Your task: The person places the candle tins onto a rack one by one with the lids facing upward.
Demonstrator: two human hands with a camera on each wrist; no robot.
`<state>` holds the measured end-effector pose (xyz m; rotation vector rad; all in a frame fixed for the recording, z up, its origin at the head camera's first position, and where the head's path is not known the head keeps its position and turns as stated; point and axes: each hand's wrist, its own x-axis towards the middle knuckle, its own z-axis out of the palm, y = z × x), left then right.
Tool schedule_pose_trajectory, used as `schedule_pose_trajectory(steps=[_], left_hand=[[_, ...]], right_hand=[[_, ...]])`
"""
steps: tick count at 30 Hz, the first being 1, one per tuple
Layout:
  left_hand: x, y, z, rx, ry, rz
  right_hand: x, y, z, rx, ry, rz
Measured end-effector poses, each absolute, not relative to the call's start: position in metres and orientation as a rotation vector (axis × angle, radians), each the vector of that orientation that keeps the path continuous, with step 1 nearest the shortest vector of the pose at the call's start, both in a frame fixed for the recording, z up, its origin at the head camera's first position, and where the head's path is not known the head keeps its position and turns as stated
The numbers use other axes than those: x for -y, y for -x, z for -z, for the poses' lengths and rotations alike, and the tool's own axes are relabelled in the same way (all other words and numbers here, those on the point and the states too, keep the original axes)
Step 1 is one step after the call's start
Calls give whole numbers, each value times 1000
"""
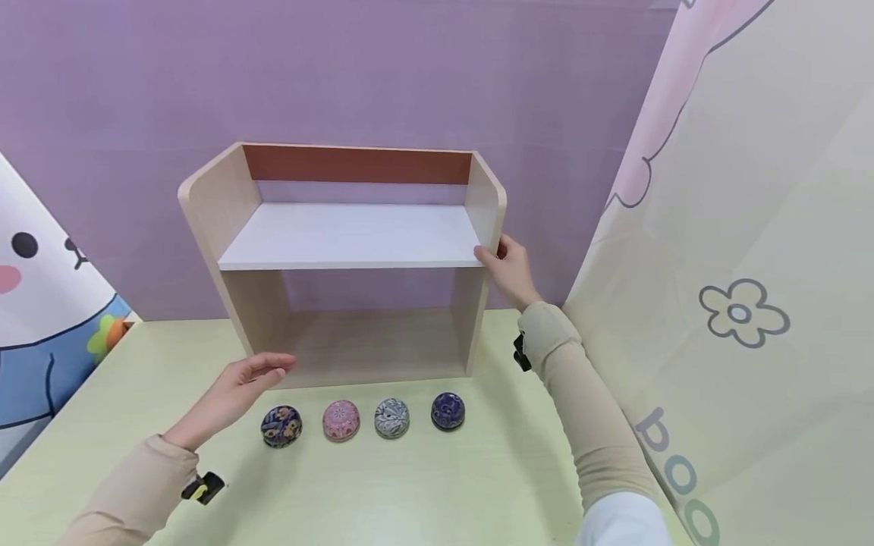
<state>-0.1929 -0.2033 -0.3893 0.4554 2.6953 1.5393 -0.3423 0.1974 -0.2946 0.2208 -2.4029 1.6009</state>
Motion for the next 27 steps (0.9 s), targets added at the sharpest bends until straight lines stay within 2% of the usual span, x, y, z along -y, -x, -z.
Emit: schedule_pose_trajectory(steps=[5, 12, 19, 27], left_hand=[[204, 196, 399, -2755, -451, -1512], [212, 197, 412, -2901, -616, -1325], [221, 196, 428, -3102, -796, -743], [227, 194, 446, -3175, -1181, -51]], right_hand=[[-201, 342, 297, 2422, -214, -1563], [-203, 344, 301, 2413, -182, -1531], [-200, 342, 301, 2404, -173, -1515], [-197, 345, 302, 2399, -180, -1525]])
